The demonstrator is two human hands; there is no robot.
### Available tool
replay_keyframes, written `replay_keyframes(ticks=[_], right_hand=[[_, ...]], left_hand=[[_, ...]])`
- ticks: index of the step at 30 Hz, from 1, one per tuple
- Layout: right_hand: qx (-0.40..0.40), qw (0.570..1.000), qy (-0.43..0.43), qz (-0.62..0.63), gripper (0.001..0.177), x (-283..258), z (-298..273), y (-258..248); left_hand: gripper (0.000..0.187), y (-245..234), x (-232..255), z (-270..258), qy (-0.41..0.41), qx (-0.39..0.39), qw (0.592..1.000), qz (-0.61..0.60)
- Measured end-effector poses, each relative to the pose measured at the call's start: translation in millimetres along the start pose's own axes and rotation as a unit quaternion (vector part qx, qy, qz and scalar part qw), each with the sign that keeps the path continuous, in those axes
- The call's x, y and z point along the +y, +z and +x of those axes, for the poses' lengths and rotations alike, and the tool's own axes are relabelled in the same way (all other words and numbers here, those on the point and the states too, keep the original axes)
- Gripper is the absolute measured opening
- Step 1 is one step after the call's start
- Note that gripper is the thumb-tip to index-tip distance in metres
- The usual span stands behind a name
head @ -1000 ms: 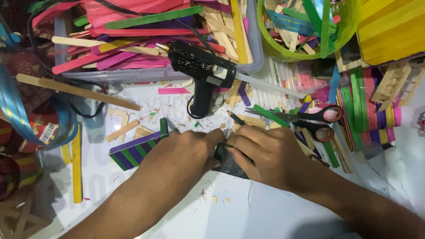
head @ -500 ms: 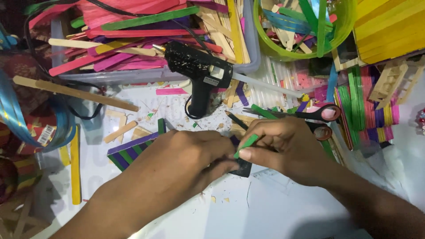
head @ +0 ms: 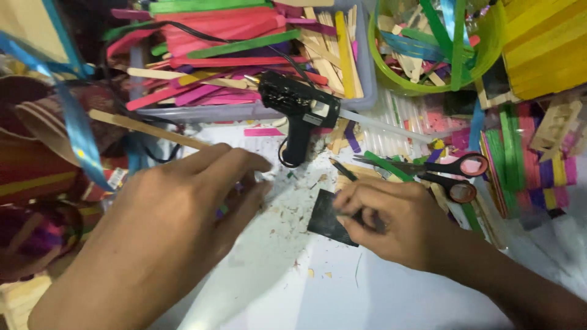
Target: Cutting and gluing colored popsicle sticks together to build a small structure
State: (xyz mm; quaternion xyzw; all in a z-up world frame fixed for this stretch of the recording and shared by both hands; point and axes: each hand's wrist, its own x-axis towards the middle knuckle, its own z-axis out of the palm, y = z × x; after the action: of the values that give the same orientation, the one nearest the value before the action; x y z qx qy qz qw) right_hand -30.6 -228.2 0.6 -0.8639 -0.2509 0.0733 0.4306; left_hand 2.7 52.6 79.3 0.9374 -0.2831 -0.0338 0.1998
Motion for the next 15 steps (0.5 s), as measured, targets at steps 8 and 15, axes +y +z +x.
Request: replay_keyframes(ticks=[8,15], right_hand=[[-0.057,0.993,-0.035,-0.098,0.030,6,1,14],[-0.023,0.983,-0.115,-0.139,0.022,-2,8,14]], left_hand=[[0.071,54,-27,-28,-0.083,-0.102,0.981,0.141],[0.047,65,-34,-36,-0.028,-0.026,0.993,0.113]])
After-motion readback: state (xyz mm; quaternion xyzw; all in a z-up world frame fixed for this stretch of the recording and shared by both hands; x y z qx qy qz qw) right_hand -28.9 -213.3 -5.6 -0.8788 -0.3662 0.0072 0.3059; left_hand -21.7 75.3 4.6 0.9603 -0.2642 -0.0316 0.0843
